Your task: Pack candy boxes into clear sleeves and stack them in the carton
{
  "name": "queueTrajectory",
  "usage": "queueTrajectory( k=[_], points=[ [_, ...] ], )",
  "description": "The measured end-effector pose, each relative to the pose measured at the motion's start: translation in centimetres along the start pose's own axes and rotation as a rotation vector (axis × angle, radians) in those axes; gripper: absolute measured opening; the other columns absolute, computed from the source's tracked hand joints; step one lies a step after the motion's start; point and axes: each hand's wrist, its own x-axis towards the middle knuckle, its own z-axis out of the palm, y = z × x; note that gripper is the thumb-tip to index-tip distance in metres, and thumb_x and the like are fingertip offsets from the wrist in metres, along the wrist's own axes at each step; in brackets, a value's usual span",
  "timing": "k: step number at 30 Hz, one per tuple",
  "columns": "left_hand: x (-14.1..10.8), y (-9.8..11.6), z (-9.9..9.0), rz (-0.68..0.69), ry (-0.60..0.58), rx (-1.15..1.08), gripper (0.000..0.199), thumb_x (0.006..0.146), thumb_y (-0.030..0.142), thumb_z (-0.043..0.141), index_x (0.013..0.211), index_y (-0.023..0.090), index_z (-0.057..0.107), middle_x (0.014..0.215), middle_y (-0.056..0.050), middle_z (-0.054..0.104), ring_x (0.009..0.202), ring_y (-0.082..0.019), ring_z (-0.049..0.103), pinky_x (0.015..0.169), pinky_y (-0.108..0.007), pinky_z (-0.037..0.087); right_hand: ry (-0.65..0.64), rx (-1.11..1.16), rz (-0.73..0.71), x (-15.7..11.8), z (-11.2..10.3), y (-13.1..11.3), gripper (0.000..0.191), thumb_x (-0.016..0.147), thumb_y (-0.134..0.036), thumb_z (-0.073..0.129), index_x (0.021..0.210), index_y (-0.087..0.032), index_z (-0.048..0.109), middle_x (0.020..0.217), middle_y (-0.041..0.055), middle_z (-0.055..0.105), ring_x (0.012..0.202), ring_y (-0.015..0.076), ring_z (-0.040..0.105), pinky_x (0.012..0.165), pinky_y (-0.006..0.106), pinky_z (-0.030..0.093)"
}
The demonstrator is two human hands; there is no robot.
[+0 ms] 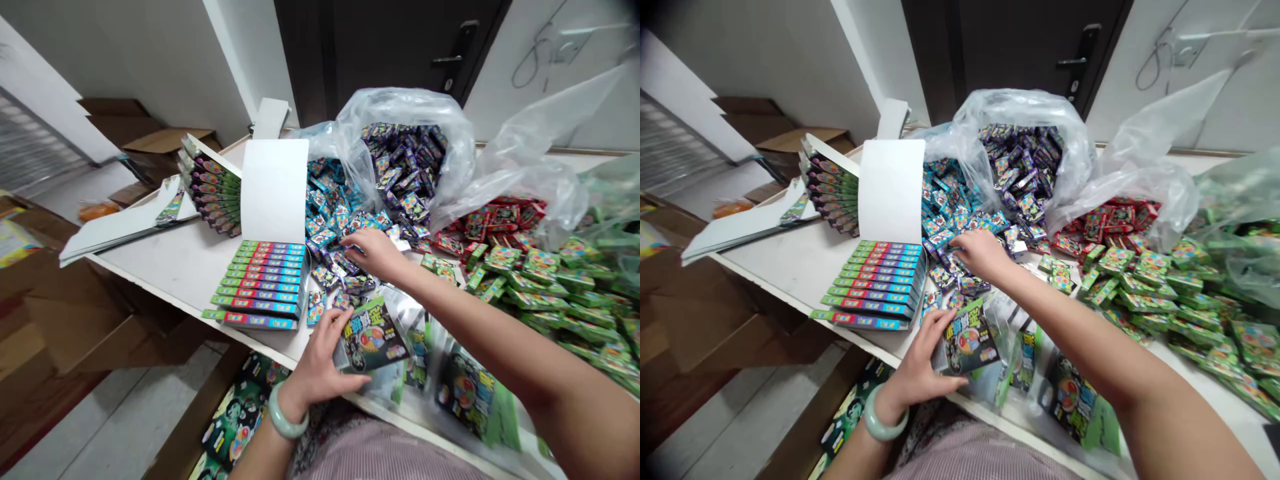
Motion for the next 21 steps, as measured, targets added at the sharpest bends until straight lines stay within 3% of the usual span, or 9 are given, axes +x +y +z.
queueTrajectory(
  k=[2, 5, 7, 10, 13, 15, 18, 21],
  points=[
    [-0.7, -0.4, -0.4, -0.008, 0.005, -0.001, 0.107, 0.061, 0.045, 0.081, 0.148, 0.028, 0.021, 0.136, -0.014, 0.038, 0.128, -0.035, 0.042, 0.107, -0.054, 0.039, -0.112, -0.257, -0.022, 4.7, 2.5, -0.8, 0.026, 0.09, -0.015, 0.049, 0.11, -0.015, 0.065, 0.114, 0.0146, 0.065, 0.114, 0.0291, 0.052, 0.1, 0.043, 0.034],
    [-1.9, -1.2, -0.8, -0.047, 0.017, 0.02, 0.108, 0.061, 0.043, 0.081, 0.149, 0.029, 0.019, 0.137, -0.015, 0.038, 0.129, -0.037, 0.042, 0.106, -0.056, 0.04, -0.137, -0.318, 0.009, 8.9, 6.0, -1.3, 0.028, 0.091, -0.01, 0.042, 0.107, -0.01, 0.065, 0.113, 0.0203, 0.064, 0.114, 0.0312, 0.052, 0.1, 0.045, 0.031],
    [-2.5, -1.7, -0.9, -0.068, 0.024, 0.028, 0.108, 0.061, 0.042, 0.081, 0.149, 0.029, 0.019, 0.138, -0.016, 0.038, 0.129, -0.037, 0.043, 0.105, -0.057, 0.041, -0.136, -0.308, 0.024, 10.1, 7.2, -1.2, 0.028, 0.091, -0.009, 0.041, 0.106, -0.01, 0.064, 0.111, 0.0198, 0.065, 0.11, 0.0299, 0.055, 0.1, 0.044, 0.032],
    [-2.8, -2.2, -1.0, -0.063, 0.041, 0.029, 0.109, 0.06, 0.042, 0.082, 0.148, 0.029, 0.02, 0.137, -0.015, 0.038, 0.128, -0.037, 0.044, 0.104, -0.056, 0.043, -0.119, -0.273, 0.048, 10.0, 6.7, -0.8, 0.025, 0.091, -0.011, 0.042, 0.106, -0.013, 0.062, 0.108, 0.0165, 0.067, 0.103, 0.0268, 0.058, 0.093, 0.038, 0.037],
    [-2.5, -2.4, -1.1, -0.034, 0.062, 0.037, 0.105, 0.062, 0.044, 0.081, 0.147, 0.028, 0.022, 0.137, -0.015, 0.039, 0.127, -0.036, 0.044, 0.104, -0.055, 0.043, -0.048, -0.199, 0.115, 8.1, 4.0, -0.5, 0.021, 0.094, -0.025, 0.046, 0.107, -0.015, 0.058, 0.103, 0.0115, 0.066, 0.094, 0.0231, 0.059, 0.079, 0.031, 0.042],
    [-2.2, -2.5, -1.1, -0.016, 0.077, 0.053, 0.101, 0.064, 0.044, 0.079, 0.147, 0.027, 0.023, 0.137, -0.015, 0.039, 0.127, -0.035, 0.045, 0.104, -0.055, 0.043, 0.02, 0.022, 0.203, 5.5, 1.8, -0.3, 0.02, 0.093, -0.034, 0.048, 0.098, -0.016, 0.058, 0.089, 0.0052, 0.064, 0.081, 0.0185, 0.058, 0.069, 0.027, 0.042],
    [-1.6, -2.6, -1.0, 0.016, 0.093, 0.093, 0.097, 0.068, 0.044, 0.077, 0.147, 0.028, 0.023, 0.137, -0.015, 0.039, 0.127, -0.035, 0.045, 0.104, -0.054, 0.043, 0.051, 0.512, 0.332, -0.3, -0.9, 0.5, 0.026, 0.089, -0.04, 0.052, 0.079, -0.017, 0.056, 0.067, -0.0026, 0.053, 0.064, 0.0124, 0.051, 0.06, 0.023, 0.04],
    [-0.9, -2.5, -0.7, 0.067, 0.084, 0.153, 0.094, 0.071, 0.042, 0.075, 0.147, 0.03, 0.021, 0.135, -0.013, 0.039, 0.126, -0.034, 0.046, 0.103, -0.053, 0.044, 0.018, 0.857, 0.449, -7.2, -2.9, 1.9, 0.027, 0.087, -0.042, 0.054, 0.086, -0.016, 0.061, 0.072, -0.0019, 0.057, 0.063, 0.0108, 0.052, 0.059, 0.022, 0.042]
  ],
)
